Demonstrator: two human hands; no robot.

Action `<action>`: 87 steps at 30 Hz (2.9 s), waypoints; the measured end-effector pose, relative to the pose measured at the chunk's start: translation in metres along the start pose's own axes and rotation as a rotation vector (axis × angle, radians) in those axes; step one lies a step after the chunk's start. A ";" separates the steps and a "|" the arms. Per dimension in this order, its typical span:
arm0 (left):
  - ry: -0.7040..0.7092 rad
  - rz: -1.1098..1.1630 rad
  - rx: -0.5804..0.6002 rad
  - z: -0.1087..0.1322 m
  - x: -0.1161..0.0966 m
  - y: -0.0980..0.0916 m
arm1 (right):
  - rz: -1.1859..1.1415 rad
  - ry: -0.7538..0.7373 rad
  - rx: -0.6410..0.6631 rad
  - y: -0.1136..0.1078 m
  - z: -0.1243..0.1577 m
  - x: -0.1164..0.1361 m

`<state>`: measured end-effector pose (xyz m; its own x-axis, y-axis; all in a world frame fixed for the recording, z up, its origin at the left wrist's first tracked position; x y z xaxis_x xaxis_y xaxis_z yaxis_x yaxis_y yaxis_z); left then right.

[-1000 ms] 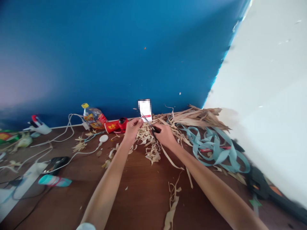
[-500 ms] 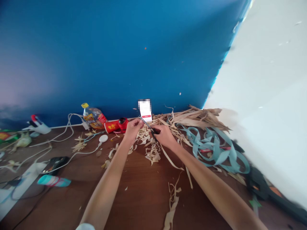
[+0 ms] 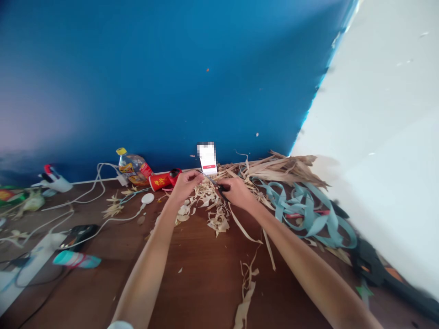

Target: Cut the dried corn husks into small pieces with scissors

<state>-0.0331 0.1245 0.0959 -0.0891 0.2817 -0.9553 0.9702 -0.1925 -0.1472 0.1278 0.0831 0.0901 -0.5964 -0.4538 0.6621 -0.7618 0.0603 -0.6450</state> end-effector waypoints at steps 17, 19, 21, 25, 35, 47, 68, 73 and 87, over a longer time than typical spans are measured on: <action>0.049 -0.081 0.089 -0.001 -0.004 0.005 | -0.072 0.013 0.140 0.003 -0.001 -0.003; 0.044 -0.114 0.108 0.000 -0.004 0.005 | -0.028 0.001 0.163 0.001 -0.001 -0.004; 0.035 -0.135 0.127 0.000 -0.003 0.005 | 0.044 -0.020 0.171 -0.002 -0.002 -0.003; 0.016 -0.150 0.163 0.001 -0.001 0.007 | 0.157 -0.062 0.160 -0.009 -0.002 -0.001; 0.002 -0.275 0.194 0.004 -0.012 0.003 | 0.168 -0.045 0.135 -0.017 -0.003 -0.001; 0.040 -0.482 0.278 0.008 -0.022 0.011 | 0.217 -0.065 0.355 -0.007 0.001 -0.002; 0.107 -0.178 0.024 0.000 -0.012 0.006 | 0.124 0.023 0.046 -0.030 -0.004 -0.007; 0.074 -0.028 -0.043 -0.002 0.001 0.012 | 0.187 0.003 0.048 -0.025 -0.004 -0.007; -0.035 0.231 -0.117 0.001 0.016 0.021 | 0.247 -0.029 0.048 -0.022 -0.003 -0.002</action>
<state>-0.0143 0.1237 0.0768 0.1318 0.2099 -0.9688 0.9850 -0.1375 0.1043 0.1454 0.0854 0.1043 -0.7551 -0.4558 0.4713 -0.5804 0.1301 -0.8039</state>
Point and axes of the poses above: each hand's wrist, its own z-axis away from the middle knuckle, its own y-axis out of the palm, x = y × z, the point moved 9 cm from there along -z, towards the middle knuckle, and after that the axes turned 3 degrees about z, right-handed, at the moved point
